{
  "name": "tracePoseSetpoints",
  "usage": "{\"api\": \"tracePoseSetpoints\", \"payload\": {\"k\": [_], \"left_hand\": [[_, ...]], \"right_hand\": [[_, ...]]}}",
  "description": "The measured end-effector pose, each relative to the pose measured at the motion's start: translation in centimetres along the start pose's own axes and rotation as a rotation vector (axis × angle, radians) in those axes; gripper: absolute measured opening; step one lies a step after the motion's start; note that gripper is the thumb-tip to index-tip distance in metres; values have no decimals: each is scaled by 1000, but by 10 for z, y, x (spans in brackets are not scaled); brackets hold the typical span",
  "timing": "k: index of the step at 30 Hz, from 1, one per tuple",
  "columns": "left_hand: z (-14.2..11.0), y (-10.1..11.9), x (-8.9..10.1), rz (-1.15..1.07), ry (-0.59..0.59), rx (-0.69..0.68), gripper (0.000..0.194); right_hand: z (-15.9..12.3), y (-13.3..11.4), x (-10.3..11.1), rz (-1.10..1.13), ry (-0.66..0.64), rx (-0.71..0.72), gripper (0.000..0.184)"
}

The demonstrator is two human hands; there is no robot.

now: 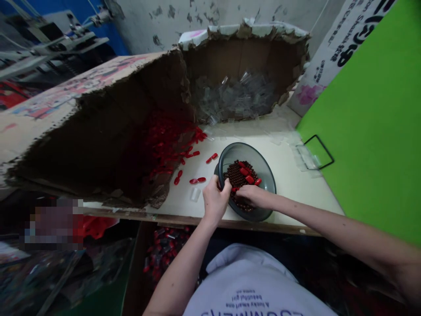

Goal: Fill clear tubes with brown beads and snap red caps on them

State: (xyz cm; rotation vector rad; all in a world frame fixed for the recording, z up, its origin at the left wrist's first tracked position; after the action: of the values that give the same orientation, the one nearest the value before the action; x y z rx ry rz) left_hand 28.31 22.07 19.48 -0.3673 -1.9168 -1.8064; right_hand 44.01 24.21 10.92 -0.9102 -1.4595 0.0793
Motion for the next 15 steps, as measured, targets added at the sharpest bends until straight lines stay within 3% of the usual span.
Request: {"api": "tracePoseSetpoints", "payload": {"k": [7, 11, 15], "left_hand": [[-9, -9, 3, -33, -33, 6, 31], [-17, -42, 8, -100, -27, 54, 25], [-27, -84, 10, -203, 11, 156, 26]], "right_hand": [[16, -16, 7, 363, 195, -113, 15], [13, -14, 12, 817, 358, -155, 21], [8, -15, 20, 1005, 467, -158, 29]]}}
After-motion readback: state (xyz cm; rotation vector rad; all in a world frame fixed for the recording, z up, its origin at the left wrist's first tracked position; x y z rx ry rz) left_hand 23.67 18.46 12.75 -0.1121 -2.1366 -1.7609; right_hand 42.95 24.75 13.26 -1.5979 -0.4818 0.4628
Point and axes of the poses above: each hand's wrist, its own z-axis towards the middle knuckle, its own x-axis out of the back of the hand, y = z × x, the point moved 5 cm from there along z, towards the middle knuckle, and after that the axes turned 7 degrees about -y, right-handed, at the moved point
